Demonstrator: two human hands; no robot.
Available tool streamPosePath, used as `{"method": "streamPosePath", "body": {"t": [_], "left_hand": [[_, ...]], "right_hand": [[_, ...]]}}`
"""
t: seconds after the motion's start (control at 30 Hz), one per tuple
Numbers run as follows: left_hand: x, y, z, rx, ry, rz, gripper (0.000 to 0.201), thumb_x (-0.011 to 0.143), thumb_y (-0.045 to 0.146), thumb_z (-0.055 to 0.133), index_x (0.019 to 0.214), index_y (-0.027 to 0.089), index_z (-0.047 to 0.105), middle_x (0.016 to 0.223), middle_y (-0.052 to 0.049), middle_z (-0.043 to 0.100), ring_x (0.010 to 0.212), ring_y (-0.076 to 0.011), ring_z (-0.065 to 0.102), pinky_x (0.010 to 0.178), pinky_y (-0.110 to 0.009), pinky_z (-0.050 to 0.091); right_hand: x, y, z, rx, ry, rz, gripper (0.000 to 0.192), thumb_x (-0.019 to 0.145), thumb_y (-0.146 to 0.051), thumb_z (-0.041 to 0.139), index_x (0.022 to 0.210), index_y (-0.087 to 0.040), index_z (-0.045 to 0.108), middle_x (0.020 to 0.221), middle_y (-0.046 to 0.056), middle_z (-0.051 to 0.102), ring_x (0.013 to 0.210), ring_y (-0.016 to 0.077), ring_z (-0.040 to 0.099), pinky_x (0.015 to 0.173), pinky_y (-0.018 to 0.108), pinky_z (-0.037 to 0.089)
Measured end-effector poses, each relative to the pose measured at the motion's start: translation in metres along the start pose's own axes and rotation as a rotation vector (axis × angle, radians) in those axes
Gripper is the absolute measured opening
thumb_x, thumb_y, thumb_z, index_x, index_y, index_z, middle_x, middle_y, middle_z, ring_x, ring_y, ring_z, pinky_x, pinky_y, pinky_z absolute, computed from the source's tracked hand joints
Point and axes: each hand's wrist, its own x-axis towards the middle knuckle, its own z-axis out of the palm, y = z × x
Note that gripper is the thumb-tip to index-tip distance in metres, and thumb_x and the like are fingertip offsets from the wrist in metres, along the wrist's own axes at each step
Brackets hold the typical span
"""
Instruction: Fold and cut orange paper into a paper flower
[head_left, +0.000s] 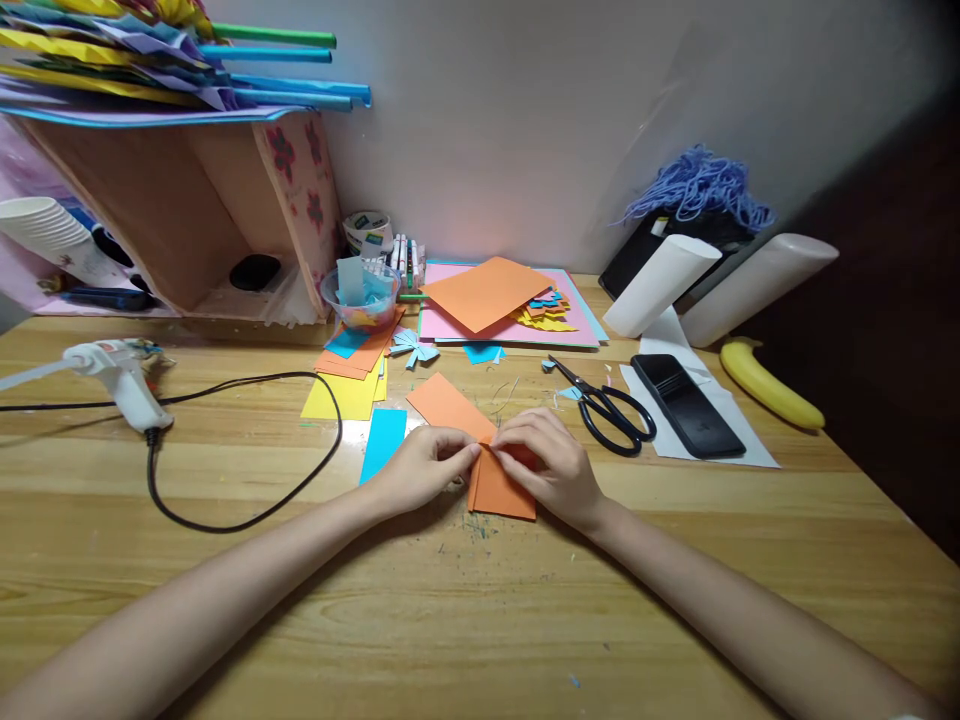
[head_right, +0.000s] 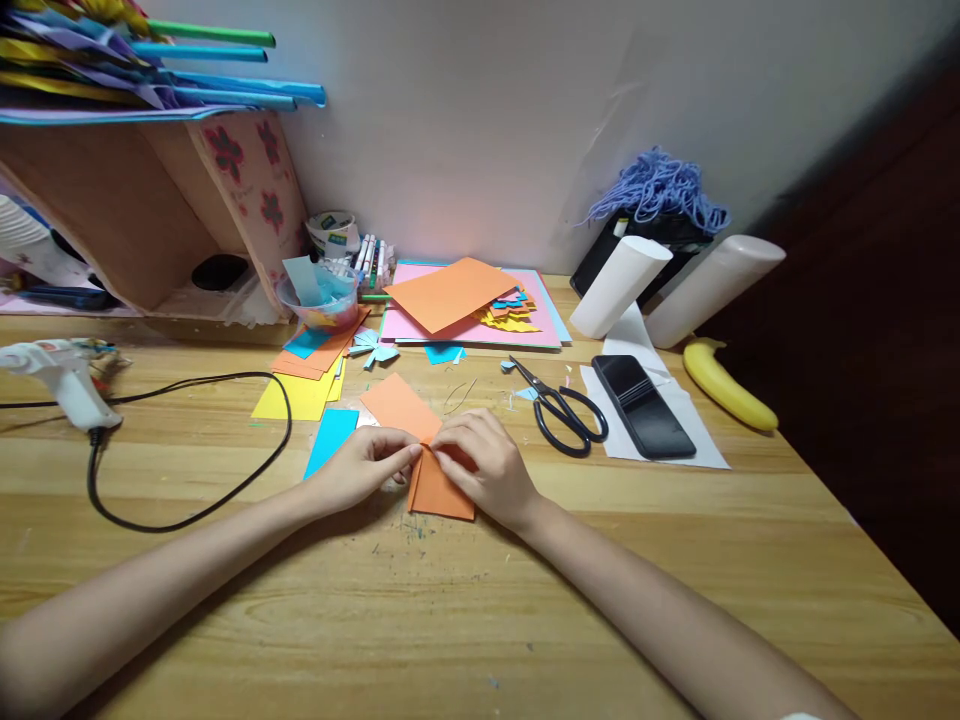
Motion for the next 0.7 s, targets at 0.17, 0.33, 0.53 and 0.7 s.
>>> {"method": "streamPosePath", "body": {"t": [0.17, 0.33, 0.53, 0.7], "left_hand": [[0.0009, -0.0021, 0.0005, -0.039, 0.003, -0.017, 0.029, 0.083, 0.037, 0.047, 0.070, 0.013, 0.057, 0.062, 0.002, 0.049, 0.058, -0.0086, 0.045, 0.057, -0.021, 0.037], [0.0012, -0.0018, 0.0008, -0.079, -0.007, -0.022, 0.029, 0.082, 0.037, 0.049, 0.065, 0.014, 0.053, 0.059, 0.003, 0.048, 0.055, -0.0081, 0.044, 0.056, -0.021, 0.036], [0.0007, -0.0009, -0.0015, -0.107, -0.029, -0.032, 0.030, 0.080, 0.039, 0.050, 0.063, 0.014, 0.052, 0.058, 0.004, 0.047, 0.054, -0.0080, 0.043, 0.055, -0.021, 0.036], [0.0000, -0.0003, -0.0020, -0.127, -0.042, -0.030, 0.029, 0.080, 0.037, 0.051, 0.063, 0.014, 0.051, 0.058, 0.004, 0.047, 0.054, -0.0077, 0.043, 0.055, -0.021, 0.037]], "right_hand": [[-0.0042, 0.0002, -0.0010, 0.022, -0.038, -0.092, 0.019, 0.081, -0.007, 0.052, 0.092, -0.021, 0.058, 0.086, 0.004, 0.067, 0.081, 0.0163, 0.060, 0.073, 0.033, 0.049], [-0.0054, -0.0014, -0.0004, -0.030, -0.013, -0.169, 0.018, 0.083, -0.008, 0.050, 0.092, -0.021, 0.058, 0.082, 0.004, 0.069, 0.078, 0.0148, 0.064, 0.070, 0.029, 0.052], [-0.0051, -0.0025, 0.0004, -0.144, -0.033, -0.316, 0.015, 0.082, -0.008, 0.052, 0.088, -0.018, 0.060, 0.079, 0.005, 0.071, 0.075, 0.0156, 0.065, 0.066, 0.028, 0.053], [-0.0065, -0.0018, -0.0009, -0.223, -0.082, -0.347, 0.017, 0.084, -0.010, 0.050, 0.089, -0.020, 0.061, 0.082, 0.005, 0.071, 0.077, 0.0164, 0.066, 0.068, 0.030, 0.053]]}}
